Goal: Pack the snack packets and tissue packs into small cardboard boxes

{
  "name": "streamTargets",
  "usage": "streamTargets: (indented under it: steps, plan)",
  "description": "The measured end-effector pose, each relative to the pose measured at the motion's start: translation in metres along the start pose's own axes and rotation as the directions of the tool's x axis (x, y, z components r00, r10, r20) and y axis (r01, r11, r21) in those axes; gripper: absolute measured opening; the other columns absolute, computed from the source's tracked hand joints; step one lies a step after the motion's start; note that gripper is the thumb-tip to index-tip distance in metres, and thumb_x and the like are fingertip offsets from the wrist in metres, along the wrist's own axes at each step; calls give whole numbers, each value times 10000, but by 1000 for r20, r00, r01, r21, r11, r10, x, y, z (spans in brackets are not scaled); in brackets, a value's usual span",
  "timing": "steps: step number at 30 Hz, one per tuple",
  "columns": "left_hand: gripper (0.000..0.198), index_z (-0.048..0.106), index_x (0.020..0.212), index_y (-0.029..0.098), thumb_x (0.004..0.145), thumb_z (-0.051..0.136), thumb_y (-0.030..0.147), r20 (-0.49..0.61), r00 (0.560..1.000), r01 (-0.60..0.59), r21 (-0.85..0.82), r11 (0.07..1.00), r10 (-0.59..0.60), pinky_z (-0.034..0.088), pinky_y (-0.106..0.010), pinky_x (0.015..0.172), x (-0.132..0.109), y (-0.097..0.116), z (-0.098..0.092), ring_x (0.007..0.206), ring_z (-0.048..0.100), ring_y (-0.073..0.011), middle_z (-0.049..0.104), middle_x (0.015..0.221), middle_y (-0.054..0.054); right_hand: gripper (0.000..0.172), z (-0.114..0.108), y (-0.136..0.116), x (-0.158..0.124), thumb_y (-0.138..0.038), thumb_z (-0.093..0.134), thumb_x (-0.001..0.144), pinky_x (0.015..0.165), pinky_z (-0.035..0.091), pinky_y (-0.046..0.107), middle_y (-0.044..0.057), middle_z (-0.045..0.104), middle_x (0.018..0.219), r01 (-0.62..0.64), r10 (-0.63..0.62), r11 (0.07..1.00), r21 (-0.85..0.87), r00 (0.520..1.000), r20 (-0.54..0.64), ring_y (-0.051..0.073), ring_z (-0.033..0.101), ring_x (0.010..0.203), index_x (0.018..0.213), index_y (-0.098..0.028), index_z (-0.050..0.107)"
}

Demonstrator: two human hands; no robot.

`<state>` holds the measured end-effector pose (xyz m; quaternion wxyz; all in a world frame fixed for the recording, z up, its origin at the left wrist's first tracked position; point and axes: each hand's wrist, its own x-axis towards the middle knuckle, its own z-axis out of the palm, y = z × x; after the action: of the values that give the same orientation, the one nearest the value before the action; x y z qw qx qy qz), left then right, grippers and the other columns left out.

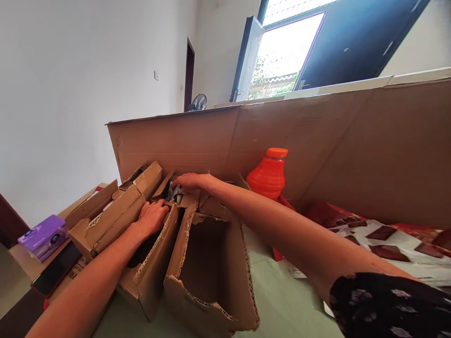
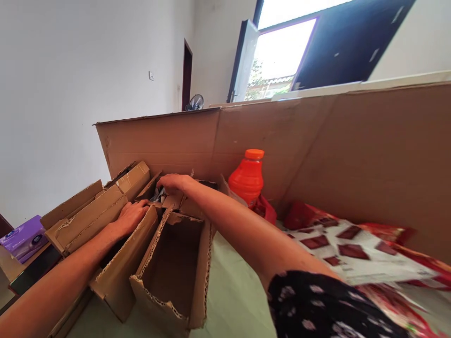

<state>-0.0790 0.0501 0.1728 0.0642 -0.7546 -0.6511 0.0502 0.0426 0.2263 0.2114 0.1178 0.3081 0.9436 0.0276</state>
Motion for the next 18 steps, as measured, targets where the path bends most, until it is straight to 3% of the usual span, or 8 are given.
streamTargets:
  steps: [6,11,18]
  plan:
    - [353,613,1281,182,980,646,363,3,1000,12,-2,1000,-12,558,-494,980,0,3,2,1160,641,-258,616,1348,-104,575,1,-4,4,-207,749,823,967,520,366,119,686,1323,45,-45,999,24,999,-18,294,644,1211,1388,-226,642]
    - [358,612,1284,181,978,648,363,8,1000,18,0,1000,-18,556,-498,984,0,4,3,1165,639,-261,614,1351,-105,393,4,-11,15,-352,661,967,993,534,496,108,620,1356,87,-87,996,10,996,29,254,629,1173,1323,-191,617]
    - [358,611,1286,183,978,648,363,-7,1000,5,4,1000,-5,554,-499,988,-1,2,4,1172,636,-262,608,1362,-106,358,11,-13,27,-379,650,975,924,567,448,96,635,1294,2,-3,1000,17,999,35,237,647,1108,1275,-185,628]
